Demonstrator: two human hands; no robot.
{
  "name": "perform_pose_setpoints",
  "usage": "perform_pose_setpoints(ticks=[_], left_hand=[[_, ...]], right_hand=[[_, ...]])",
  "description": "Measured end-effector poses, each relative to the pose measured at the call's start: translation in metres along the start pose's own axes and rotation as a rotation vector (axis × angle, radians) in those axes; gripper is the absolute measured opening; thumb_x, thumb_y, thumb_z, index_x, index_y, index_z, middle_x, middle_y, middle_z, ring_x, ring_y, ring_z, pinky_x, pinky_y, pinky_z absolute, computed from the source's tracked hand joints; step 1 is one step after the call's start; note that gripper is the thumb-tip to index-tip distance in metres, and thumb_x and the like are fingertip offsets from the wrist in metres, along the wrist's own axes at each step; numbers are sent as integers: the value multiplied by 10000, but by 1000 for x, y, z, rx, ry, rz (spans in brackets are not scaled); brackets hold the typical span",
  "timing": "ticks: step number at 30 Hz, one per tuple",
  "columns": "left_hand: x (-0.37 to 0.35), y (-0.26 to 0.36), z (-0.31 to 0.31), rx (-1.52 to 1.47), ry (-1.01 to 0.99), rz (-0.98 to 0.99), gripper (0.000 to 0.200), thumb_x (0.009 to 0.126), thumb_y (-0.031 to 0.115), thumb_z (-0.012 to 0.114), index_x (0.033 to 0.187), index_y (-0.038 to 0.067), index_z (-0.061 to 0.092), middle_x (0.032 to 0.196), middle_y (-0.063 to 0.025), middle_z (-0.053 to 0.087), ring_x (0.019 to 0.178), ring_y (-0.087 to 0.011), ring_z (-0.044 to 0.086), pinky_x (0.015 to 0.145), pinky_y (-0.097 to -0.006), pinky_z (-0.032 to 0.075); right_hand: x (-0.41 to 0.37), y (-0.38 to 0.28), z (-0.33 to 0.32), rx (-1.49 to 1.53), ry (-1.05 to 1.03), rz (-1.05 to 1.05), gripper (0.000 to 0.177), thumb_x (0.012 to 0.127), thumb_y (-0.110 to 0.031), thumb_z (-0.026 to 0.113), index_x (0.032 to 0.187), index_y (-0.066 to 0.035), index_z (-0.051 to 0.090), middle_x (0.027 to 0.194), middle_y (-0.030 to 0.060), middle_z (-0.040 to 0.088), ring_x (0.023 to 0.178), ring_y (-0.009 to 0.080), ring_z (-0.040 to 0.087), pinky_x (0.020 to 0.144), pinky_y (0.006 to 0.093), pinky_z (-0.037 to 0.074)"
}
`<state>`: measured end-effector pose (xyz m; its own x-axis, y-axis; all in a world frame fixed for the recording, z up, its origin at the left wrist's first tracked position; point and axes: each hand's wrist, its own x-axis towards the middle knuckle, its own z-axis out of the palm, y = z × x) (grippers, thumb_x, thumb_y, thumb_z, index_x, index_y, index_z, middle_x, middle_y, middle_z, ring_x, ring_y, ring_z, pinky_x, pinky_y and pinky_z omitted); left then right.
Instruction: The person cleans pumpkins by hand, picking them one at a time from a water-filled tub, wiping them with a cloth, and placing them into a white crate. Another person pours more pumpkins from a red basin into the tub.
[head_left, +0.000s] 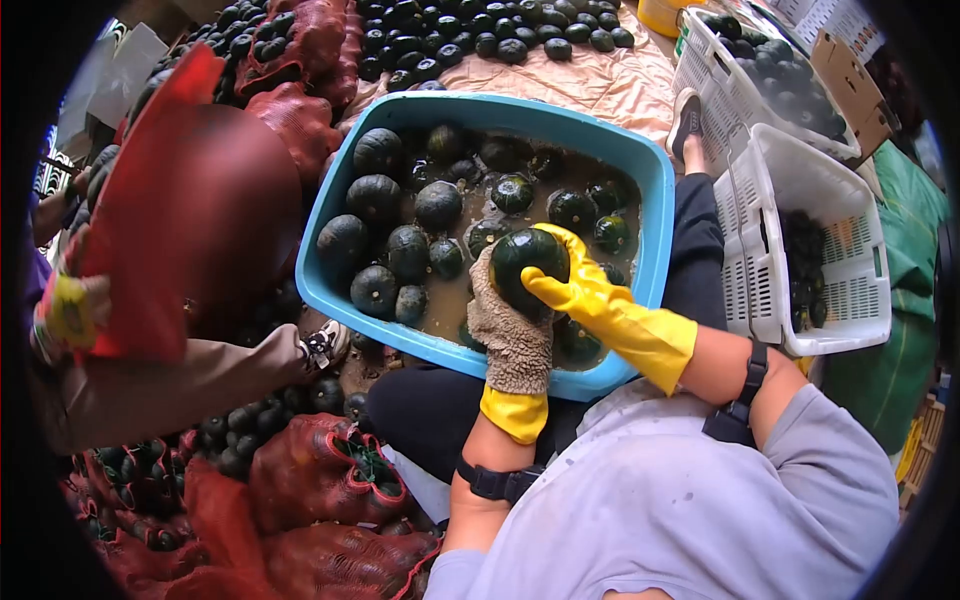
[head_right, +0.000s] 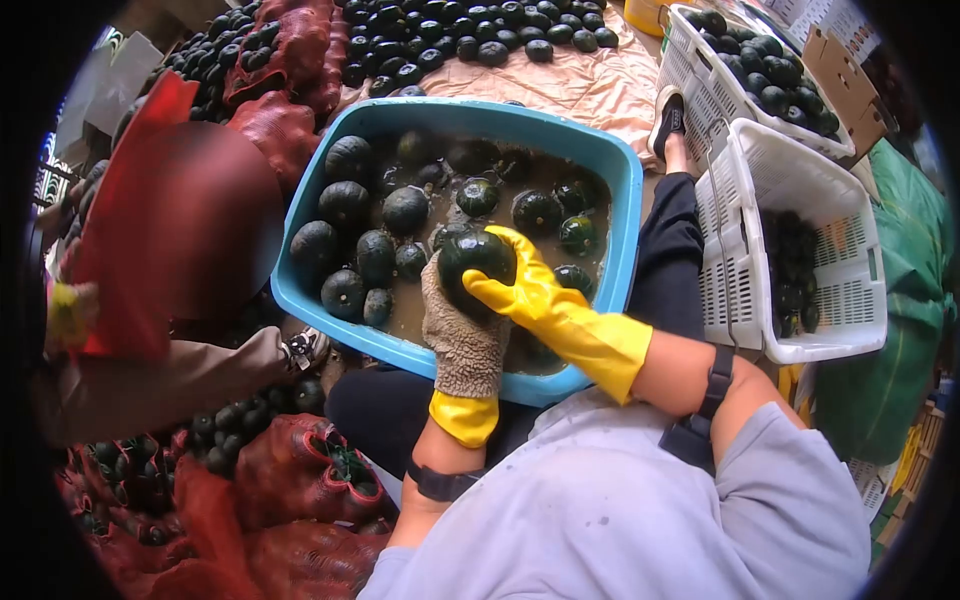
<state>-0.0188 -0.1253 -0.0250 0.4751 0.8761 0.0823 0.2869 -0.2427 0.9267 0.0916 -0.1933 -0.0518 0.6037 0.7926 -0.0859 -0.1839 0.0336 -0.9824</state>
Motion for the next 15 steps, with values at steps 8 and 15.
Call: perform_pose_setpoints(ticks=[8, 15], left_hand=[[20, -17, -15, -370, -255, 404, 639, 917, 155, 812, 1463, -14, 528, 1391, -165, 659, 1283, -293, 660, 1154, -387, 499], [10, 7, 20, 208, -82, 65, 707, 904, 252, 851, 1503, 99, 508, 1230, -139, 734, 1103, -269, 737, 971, -381, 596]], right_hand=[[-6, -42, -30, -528, -397, -522, 984, 781, -196, 954, 1597, -89, 415, 1478, 189, 566, 1369, 343, 566, 1171, 452, 443], [4, 5, -19, -741, 245, -366, 855, 904, -403, 843, 1583, -51, 461, 1529, 249, 511, 1438, 424, 480, 1238, 485, 355]])
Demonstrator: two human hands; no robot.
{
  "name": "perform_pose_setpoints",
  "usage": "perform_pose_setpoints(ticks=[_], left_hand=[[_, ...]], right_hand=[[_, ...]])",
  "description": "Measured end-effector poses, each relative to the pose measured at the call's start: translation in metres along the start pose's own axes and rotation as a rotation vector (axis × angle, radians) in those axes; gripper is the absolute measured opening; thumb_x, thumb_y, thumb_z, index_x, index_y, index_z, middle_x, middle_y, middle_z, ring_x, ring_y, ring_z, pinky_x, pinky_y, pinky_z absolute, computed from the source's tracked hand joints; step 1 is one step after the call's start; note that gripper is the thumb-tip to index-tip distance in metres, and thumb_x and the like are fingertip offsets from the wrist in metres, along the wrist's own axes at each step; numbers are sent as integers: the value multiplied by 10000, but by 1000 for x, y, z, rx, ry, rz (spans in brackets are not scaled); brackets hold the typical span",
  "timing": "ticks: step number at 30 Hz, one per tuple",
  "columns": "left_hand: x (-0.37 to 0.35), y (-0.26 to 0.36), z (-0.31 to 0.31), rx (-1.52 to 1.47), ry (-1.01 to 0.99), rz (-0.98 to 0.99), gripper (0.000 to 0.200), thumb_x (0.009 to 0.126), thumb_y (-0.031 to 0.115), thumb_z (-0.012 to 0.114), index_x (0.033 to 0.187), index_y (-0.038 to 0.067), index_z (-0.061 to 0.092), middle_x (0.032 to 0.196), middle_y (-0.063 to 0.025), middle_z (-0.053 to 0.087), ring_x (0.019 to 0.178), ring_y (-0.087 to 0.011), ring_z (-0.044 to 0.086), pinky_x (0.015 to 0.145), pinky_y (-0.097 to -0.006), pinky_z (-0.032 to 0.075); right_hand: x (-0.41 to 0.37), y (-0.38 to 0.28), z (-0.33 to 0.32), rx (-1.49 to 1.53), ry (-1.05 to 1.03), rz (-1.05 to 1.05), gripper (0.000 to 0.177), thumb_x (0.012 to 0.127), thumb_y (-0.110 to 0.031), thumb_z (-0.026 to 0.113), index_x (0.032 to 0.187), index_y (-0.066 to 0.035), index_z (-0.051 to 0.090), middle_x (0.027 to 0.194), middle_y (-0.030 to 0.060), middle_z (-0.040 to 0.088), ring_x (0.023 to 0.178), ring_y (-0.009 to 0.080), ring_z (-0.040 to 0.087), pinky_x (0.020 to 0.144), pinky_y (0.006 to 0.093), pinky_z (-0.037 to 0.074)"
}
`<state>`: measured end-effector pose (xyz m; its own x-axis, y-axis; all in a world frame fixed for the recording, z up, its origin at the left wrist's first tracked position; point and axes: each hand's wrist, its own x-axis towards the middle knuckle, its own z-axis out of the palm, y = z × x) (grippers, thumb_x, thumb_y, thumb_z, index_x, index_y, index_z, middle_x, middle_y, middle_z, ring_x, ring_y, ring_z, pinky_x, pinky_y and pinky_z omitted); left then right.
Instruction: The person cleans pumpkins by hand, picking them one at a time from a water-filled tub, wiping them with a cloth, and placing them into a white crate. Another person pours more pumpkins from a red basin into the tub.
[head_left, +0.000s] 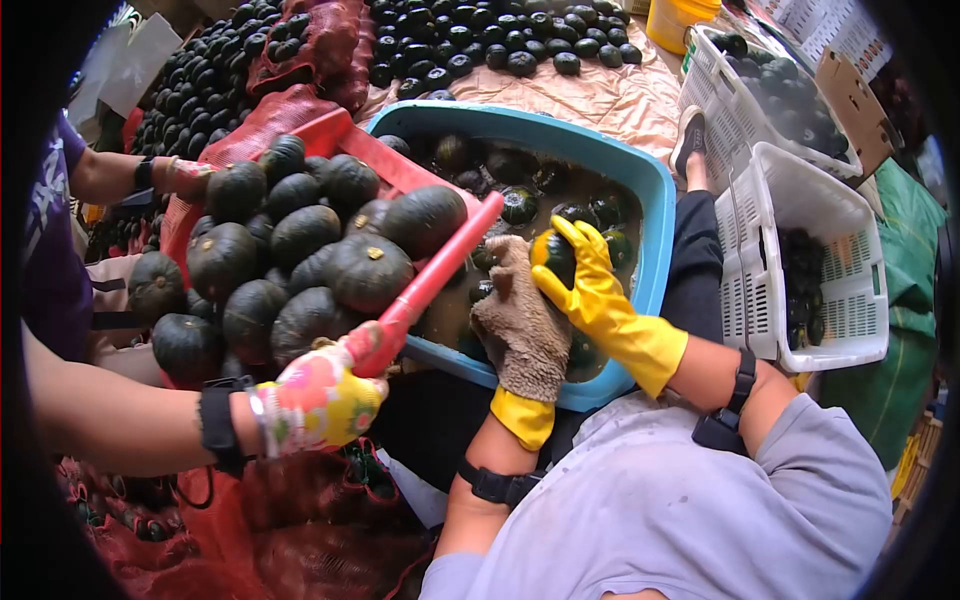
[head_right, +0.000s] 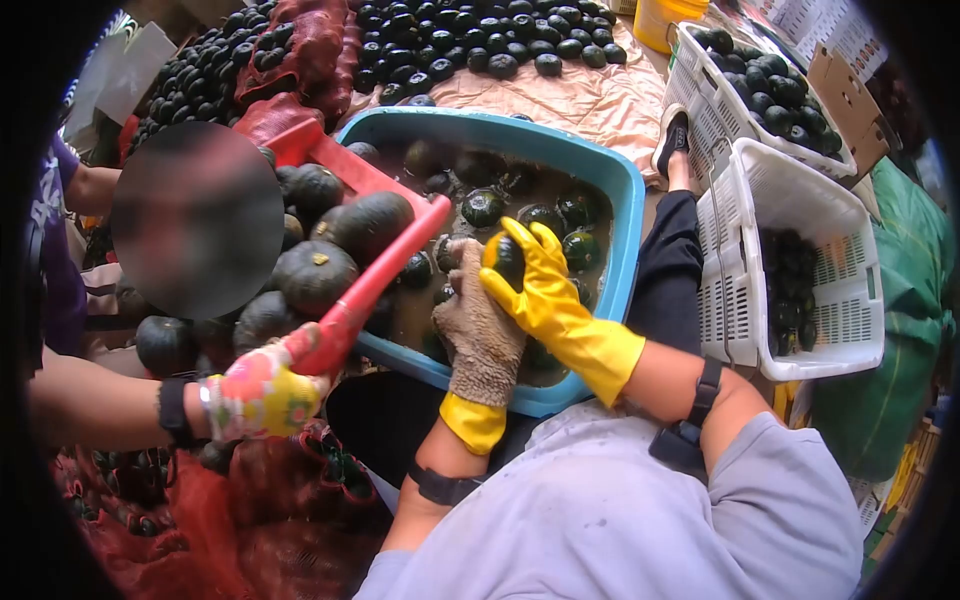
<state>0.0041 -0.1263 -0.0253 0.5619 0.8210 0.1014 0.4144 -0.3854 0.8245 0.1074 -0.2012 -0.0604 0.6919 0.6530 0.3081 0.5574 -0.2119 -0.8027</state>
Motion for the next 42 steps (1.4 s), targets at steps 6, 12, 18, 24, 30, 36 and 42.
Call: perform_pose_setpoints(ticks=[6, 12, 18, 24, 30, 36, 42], left_hand=[[1, 11, 1, -382, -119, -345, 466, 970, 210, 723, 1401, 71, 611, 1245, -103, 716, 1112, -228, 701, 986, -354, 569], [6, 9, 1, -1271, -65, -783, 283, 1082, 281, 591, 875, 92, 636, 892, -72, 708, 817, -219, 702, 774, -386, 599], [-18, -22, 16, -1205, -145, -536, 201, 974, 225, 719, 1107, 92, 649, 1001, -40, 736, 904, -178, 737, 785, -321, 587], [-38, -34, 3, -1293, -476, -488, 873, 854, -2, 829, 1566, -28, 325, 1394, -135, 633, 1199, -188, 684, 1029, -341, 590], [-47, -37, 13, -873, -457, -225, 672, 935, -22, 743, 1502, -43, 384, 1395, -139, 653, 1218, -200, 688, 1037, -302, 576], [-50, -9, 11, -712, -380, -201, 445, 1010, 2, 687, 1411, -41, 499, 1392, -117, 681, 1253, -184, 693, 1039, -290, 566], [-42, -65, 26, -1014, -597, -370, 286, 1038, -16, 611, 1322, -10, 574, 1373, -141, 696, 1070, -146, 726, 831, -228, 582]], right_hand=[[-20, 8, 0, 269, -143, 334, 773, 882, -407, 873, 1510, -91, 554, 1446, 208, 593, 1389, 377, 539, 1182, 469, 418], [-34, -1, -35, 1105, -450, 694, 488, 1039, -392, 694, 1439, -119, 633, 1353, 115, 681, 1273, 276, 645, 1131, 429, 491], [-22, 19, -70, 1908, -683, 1157, 719, 980, -655, 633, 1464, -123, 628, 1471, 219, 632, 1333, 453, 618, 1106, 700, 495], [-12, 48, -74, 2010, -475, 1043, 860, 934, -768, 628, 1488, -111, 590, 1503, 235, 587, 1344, 482, 586, 1117, 674, 494], [2, 56, -46, 1871, 20, 911, 594, 969, -595, 733, 1408, -211, 619, 1419, 133, 646, 1267, 377, 645, 1062, 646, 549], [8, 94, -3, 1665, 99, 999, 522, 1020, -629, 630, 1387, -259, 652, 1382, 51, 696, 1237, 306, 677, 1061, 623, 531], [6, 56, -51, 1915, -111, 966, 666, 957, -671, 684, 1414, -188, 638, 1437, 204, 639, 1272, 441, 650, 1070, 634, 548]])
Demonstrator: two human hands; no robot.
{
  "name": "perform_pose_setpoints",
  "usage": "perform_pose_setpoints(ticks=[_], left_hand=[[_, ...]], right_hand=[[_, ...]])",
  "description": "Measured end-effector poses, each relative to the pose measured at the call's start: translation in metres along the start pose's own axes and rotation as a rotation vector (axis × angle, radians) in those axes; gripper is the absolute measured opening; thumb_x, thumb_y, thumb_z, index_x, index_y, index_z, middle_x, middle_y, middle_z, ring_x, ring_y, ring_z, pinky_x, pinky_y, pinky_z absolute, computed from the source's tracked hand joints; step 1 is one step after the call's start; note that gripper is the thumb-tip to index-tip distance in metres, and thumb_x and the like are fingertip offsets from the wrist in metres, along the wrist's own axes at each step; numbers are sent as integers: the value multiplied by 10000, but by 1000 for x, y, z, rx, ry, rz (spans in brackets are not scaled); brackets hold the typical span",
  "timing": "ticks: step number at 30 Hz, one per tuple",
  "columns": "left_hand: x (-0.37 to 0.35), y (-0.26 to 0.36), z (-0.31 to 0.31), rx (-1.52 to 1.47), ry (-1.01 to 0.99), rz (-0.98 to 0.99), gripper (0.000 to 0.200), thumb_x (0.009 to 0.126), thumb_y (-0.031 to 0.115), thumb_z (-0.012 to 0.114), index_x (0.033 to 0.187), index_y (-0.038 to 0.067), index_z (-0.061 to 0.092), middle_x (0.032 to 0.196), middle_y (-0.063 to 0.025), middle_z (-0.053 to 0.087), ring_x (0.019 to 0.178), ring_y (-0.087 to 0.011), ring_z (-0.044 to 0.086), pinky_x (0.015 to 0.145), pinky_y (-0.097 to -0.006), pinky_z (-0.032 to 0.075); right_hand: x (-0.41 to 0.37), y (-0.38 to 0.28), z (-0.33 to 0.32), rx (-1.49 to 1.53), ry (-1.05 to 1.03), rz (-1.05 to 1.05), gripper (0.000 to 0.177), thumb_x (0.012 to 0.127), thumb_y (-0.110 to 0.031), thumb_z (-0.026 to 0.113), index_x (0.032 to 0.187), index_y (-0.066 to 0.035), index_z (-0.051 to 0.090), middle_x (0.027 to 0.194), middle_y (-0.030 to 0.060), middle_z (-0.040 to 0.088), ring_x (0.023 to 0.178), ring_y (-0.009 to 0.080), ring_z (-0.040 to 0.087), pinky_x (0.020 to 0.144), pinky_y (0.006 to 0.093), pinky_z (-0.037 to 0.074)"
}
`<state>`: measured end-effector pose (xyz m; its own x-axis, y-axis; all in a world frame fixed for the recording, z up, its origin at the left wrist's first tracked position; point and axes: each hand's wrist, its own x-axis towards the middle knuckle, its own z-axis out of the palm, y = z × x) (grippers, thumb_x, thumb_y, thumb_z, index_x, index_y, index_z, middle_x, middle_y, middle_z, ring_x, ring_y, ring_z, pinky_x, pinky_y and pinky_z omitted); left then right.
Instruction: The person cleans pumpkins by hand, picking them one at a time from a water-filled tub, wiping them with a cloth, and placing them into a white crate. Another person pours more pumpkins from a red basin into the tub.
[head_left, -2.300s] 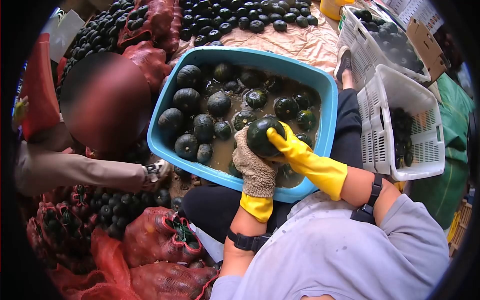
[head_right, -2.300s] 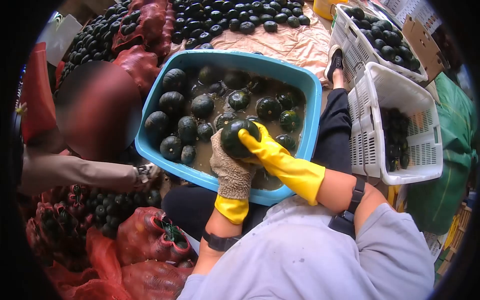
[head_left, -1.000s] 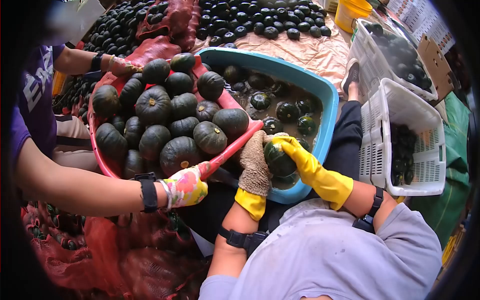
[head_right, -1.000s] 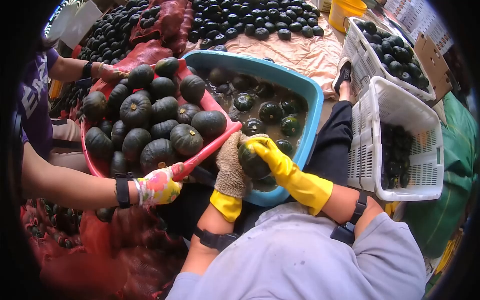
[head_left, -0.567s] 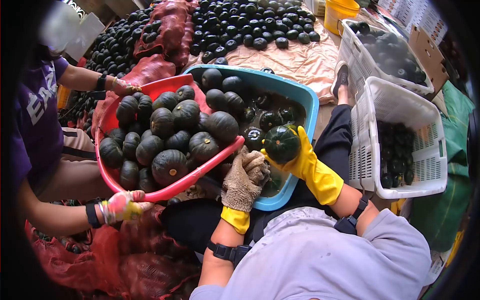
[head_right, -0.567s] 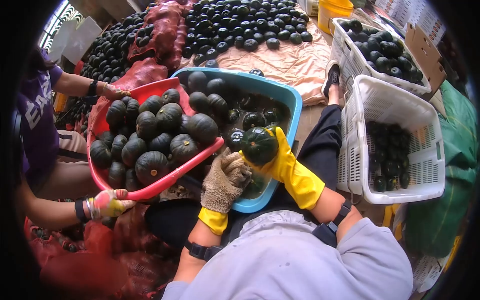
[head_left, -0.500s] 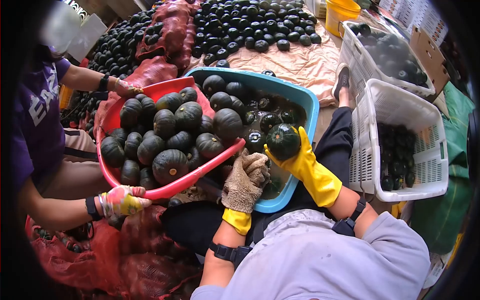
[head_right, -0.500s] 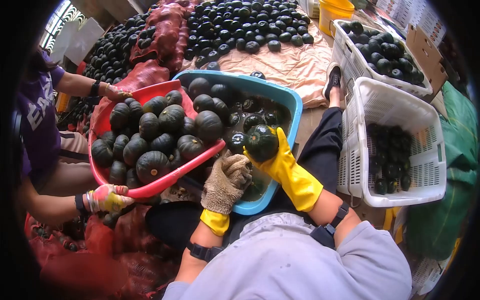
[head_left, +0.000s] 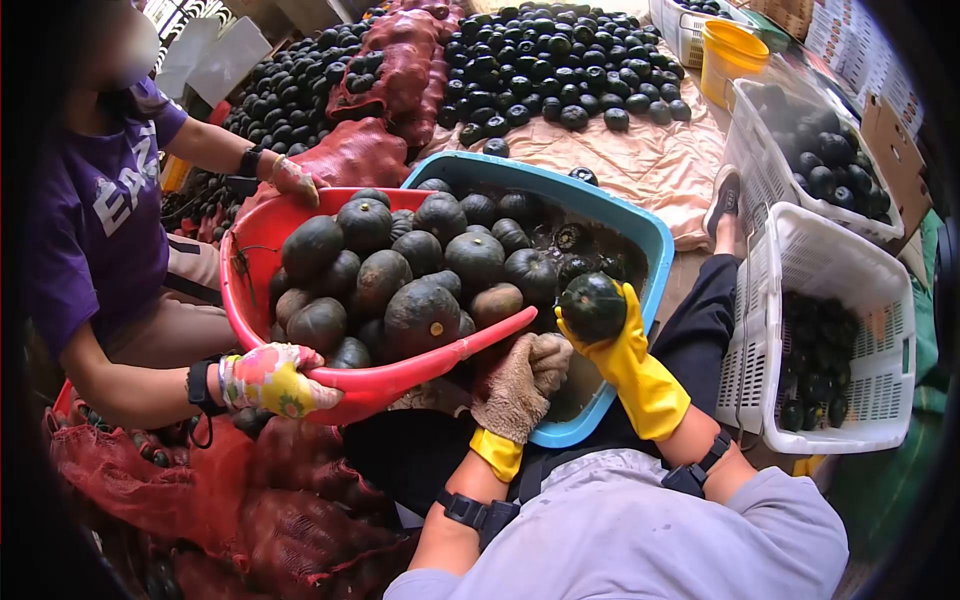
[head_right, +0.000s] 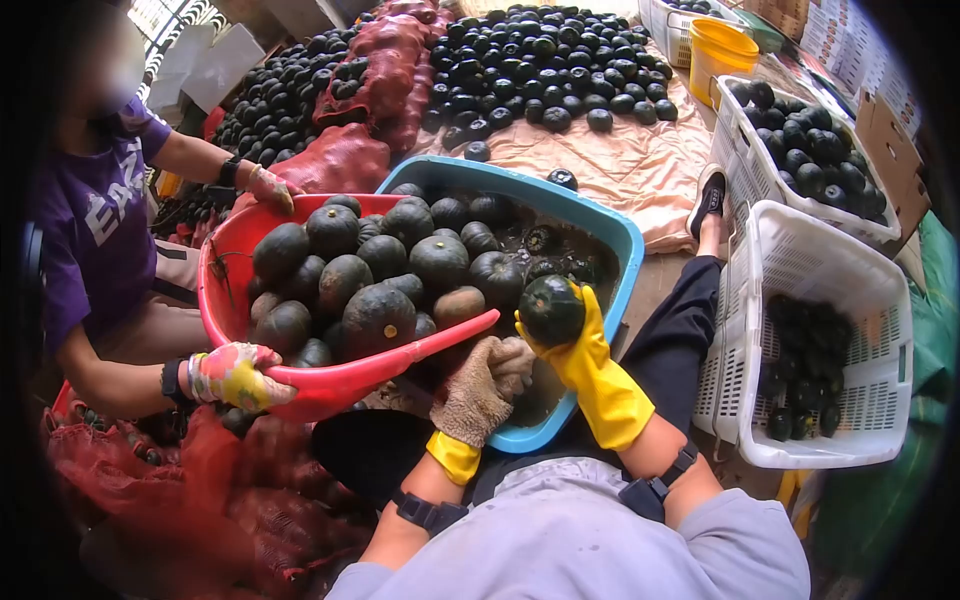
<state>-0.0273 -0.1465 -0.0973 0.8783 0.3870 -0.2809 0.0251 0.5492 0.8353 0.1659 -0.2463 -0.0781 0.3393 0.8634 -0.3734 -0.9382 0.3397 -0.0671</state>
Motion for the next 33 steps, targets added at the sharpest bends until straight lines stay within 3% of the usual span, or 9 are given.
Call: perform_pose_setpoints(ticks=[5, 6, 9, 12, 18, 21, 27, 31, 33], left_hand=[[-10, 47, 61, 192, 94, -160, 314, 1158, 205, 405, 1149, 0, 643, 1159, -163, 795, 972, -161, 767, 761, -212, 583], [-6, 39, 58, -58, 158, -235, 289, 1152, 195, 424, 1143, -1, 636, 1185, -168, 791, 1061, -211, 778, 827, -243, 611], [-10, 38, 55, 25, 111, -107, 193, 1124, 126, 483, 1145, -2, 627, 1188, -154, 794, 1114, -230, 772, 876, -263, 618], [-17, 51, 67, 428, 121, 47, 142, 1118, 78, 515, 1166, -10, 615, 1182, -122, 797, 1064, -199, 773, 860, -257, 606], [-1, 23, 51, 25, 179, -37, 258, 1144, 276, 508, 1233, 66, 627, 949, -12, 700, 733, -74, 589, 628, -226, 468], [-5, 40, 73, 99, 289, 44, 321, 1134, 377, 525, 1218, 88, 636, 870, 14, 629, 693, -71, 538, 601, -232, 433], [-7, 30, 51, 474, 311, 226, 349, 1099, 351, 550, 1257, 48, 622, 1029, -52, 688, 875, -147, 672, 753, -262, 539], [-21, 47, 69, 660, 288, 376, 350, 1042, 232, 583, 1282, -19, 622, 1181, -143, 736, 1060, -233, 746, 899, -309, 599], [-22, 47, 70, 400, 296, 304, 343, 979, 107, 612, 1279, -59, 629, 1189, -172, 741, 1078, -255, 752, 926, -324, 605]], right_hand=[[-16, -18, -6, 154, -235, 130, 939, 912, -754, 651, 1526, -51, 545, 1519, 267, 574, 1362, 493, 579, 1125, 603, 513], [-14, -19, -6, 187, -197, 125, 949, 907, -752, 660, 1531, -47, 537, 1525, 263, 569, 1368, 493, 573, 1128, 605, 510], [-15, -19, 1, 257, -125, 129, 962, 900, -747, 676, 1549, -55, 515, 1555, 241, 551, 1383, 488, 560, 1132, 605, 503], [-13, -18, -9, 115, -229, 90, 935, 928, -740, 634, 1583, -90, 482, 1591, 210, 532, 1394, 468, 556, 1135, 593, 502], [-16, -20, -10, 266, -321, 88, 893, 952, -719, 598, 1550, -61, 507, 1601, 229, 513, 1426, 470, 524, 1159, 597, 477], [-14, -23, -11, 299, -284, 104, 886, 960, -718, 580, 1546, -57, 508, 1602, 231, 511, 1427, 457, 525, 1167, 589, 473], [0, -14, -28, -1013, -344, -472, 939, 919, -737, 643, 1545, -51, 504, 1588, 241, 517, 1421, 471, 522, 1166, 597, 471], [-10, -17, -13, -360, -290, -108, 584, 1023, -385, 624, 1493, -54, 522, 1510, 198, 611, 1321, 353, 640, 1122, 477, 520], [-10, -18, -14, -244, -305, -67, 520, 1053, -332, 604, 1481, -47, 525, 1493, 200, 627, 1310, 328, 657, 1121, 458, 526]])
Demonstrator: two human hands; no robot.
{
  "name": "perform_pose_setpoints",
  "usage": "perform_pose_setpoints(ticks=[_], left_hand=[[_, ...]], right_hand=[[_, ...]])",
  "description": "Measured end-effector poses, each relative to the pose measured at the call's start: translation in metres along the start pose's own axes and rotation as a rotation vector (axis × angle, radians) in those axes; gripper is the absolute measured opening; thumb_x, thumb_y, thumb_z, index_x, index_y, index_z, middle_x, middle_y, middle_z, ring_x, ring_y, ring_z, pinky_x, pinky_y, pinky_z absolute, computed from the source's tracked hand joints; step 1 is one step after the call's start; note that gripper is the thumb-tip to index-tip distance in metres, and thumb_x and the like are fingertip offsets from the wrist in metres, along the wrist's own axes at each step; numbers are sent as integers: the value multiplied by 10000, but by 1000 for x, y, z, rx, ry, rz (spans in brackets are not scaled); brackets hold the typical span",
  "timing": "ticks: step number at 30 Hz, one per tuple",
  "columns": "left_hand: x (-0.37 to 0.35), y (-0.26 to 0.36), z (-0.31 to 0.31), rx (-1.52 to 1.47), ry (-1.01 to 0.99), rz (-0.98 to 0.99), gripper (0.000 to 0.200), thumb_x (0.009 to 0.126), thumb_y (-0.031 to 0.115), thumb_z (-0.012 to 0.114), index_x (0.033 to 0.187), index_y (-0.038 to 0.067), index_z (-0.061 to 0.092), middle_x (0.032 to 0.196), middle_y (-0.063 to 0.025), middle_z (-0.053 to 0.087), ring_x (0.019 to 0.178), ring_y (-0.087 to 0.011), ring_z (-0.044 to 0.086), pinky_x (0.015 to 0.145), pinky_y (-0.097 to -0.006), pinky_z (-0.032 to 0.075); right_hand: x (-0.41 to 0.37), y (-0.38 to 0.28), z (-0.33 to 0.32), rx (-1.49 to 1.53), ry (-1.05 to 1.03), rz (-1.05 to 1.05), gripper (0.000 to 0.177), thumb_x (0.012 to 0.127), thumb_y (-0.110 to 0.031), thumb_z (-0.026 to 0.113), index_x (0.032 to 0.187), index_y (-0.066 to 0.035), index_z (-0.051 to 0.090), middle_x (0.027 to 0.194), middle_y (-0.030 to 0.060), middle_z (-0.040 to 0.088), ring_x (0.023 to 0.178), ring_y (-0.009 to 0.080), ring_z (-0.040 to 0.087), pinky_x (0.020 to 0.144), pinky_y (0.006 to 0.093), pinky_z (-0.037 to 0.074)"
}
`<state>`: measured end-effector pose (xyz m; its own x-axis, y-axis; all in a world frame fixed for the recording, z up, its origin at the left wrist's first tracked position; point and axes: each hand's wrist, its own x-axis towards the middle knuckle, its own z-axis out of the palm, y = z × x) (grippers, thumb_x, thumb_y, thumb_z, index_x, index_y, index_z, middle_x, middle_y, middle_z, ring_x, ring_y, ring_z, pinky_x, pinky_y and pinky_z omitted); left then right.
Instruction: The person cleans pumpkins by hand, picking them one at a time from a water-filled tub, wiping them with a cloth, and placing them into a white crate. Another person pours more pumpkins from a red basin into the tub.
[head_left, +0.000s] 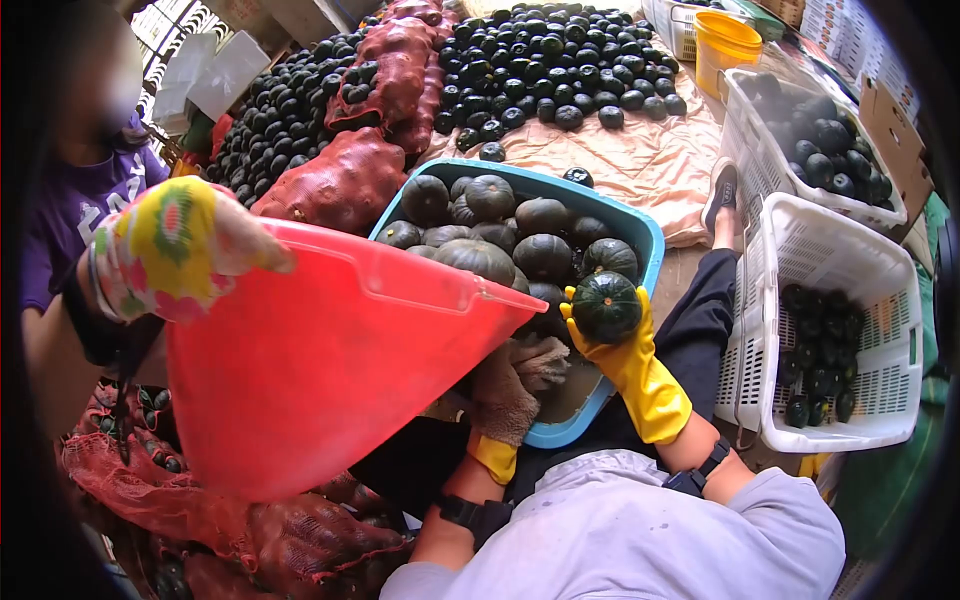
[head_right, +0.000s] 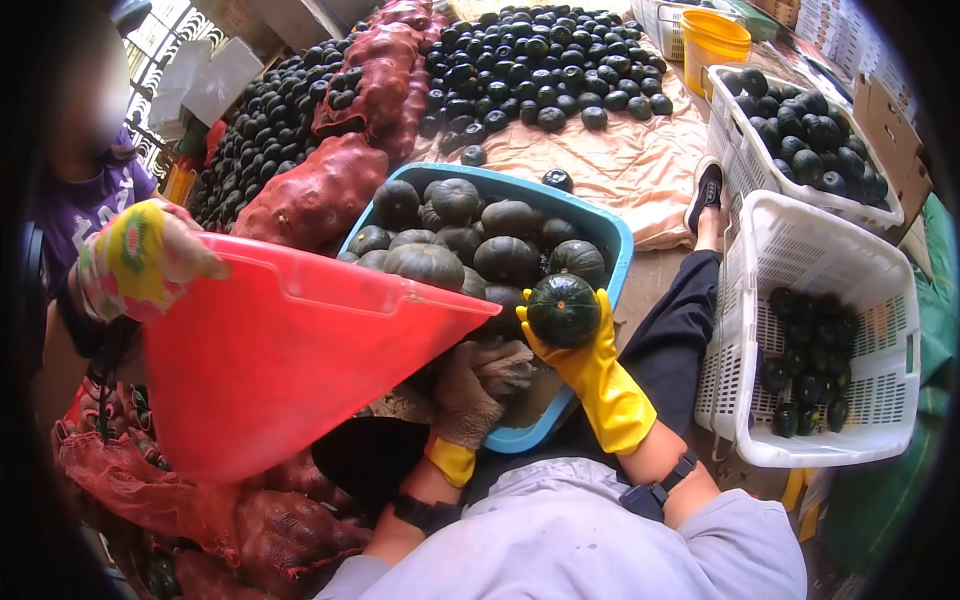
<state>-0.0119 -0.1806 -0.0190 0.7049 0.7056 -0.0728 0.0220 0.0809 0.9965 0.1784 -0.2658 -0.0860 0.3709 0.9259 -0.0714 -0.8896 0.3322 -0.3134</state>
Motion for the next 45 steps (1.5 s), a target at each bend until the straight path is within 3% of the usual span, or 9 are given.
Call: perform_pose_setpoints(ticks=[4, 11, 16, 23, 26, 30, 33, 40, 45], left_hand=[[-4, 7, 8, -108, 41, -19, 329, 938, 70, 630, 1238, -64, 618, 1135, -150, 723, 997, -224, 720, 865, -308, 592], [-12, 23, 6, -20, 25, 70, 317, 866, 5, 660, 1167, -74, 599, 1039, -112, 692, 855, -169, 664, 757, -281, 569], [-4, -21, -12, -631, -15, -93, 344, 771, -91, 688, 1084, -52, 551, 988, -89, 662, 798, -144, 635, 701, -275, 551], [-5, 17, 13, -123, 89, -23, 416, 739, -145, 675, 1114, -56, 520, 1155, -255, 725, 813, -191, 675, 653, -247, 551], [8, 24, 11, -47, 40, 23, 280, 896, -94, 575, 1170, -152, 583, 1167, -304, 732, 802, -230, 700, 673, -265, 582], [11, 47, 29, -264, 118, -8, 305, 970, -1, 526, 1208, -151, 643, 1107, -226, 748, 825, -226, 711, 701, -271, 586], [16, 85, 37, 44, 39, 150, 295, 831, -87, 690, 1123, -48, 684, 1056, -119, 749, 898, -213, 723, 789, -317, 594], [21, 87, 27, 250, 80, 252, 287, 867, -76, 649, 1153, -64, 662, 1099, -114, 747, 962, -200, 732, 872, -295, 585], [11, 92, -1, 410, 112, 350, 284, 893, -69, 619, 1175, -75, 645, 1130, -111, 746, 1007, -191, 739, 931, -279, 578]], right_hand=[[-9, -8, 21, 399, -51, 82, 562, 1078, -412, 548, 1498, -41, 518, 1516, 230, 595, 1358, 371, 615, 1137, 508, 516], [0, 2, -5, 362, 1, 36, 821, 986, -659, 582, 1538, -57, 504, 1554, 247, 548, 1399, 481, 542, 1128, 610, 500], [-4, -5, 5, 530, 104, 114, 892, 912, -707, 698, 1521, -76, 535, 1522, 256, 567, 1391, 495, 547, 1130, 638, 499], [-4, -5, 14, 626, 104, 150, 822, 938, -665, 693, 1497, -78, 557, 1524, 249, 560, 1405, 488, 531, 1145, 651, 489], [-5, -4, 14, 620, 102, 152, 813, 946, -663, 683, 1504, -84, 554, 1535, 249, 550, 1415, 486, 522, 1156, 652, 478], [-4, -5, 11, 606, 68, 160, 809, 946, -665, 684, 1509, -99, 555, 1548, 248, 542, 1422, 485, 515, 1170, 652, 462], [-7, -6, 11, 561, 34, 175, 805, 941, -665, 690, 1508, -110, 558, 1557, 245, 536, 1424, 478, 515, 1180, 649, 451], [-10, -3, 20, 413, 65, 160, 727, 940, -580, 747, 1486, -129, 587, 1532, 225, 563, 1410, 459, 530, 1189, 667, 432], [-29, -19, 17, 311, 175, 510, 633, 971, -517, 744, 1466, -144, 617, 1485, 171, 617, 1377, 388, 570, 1183, 680, 424]])
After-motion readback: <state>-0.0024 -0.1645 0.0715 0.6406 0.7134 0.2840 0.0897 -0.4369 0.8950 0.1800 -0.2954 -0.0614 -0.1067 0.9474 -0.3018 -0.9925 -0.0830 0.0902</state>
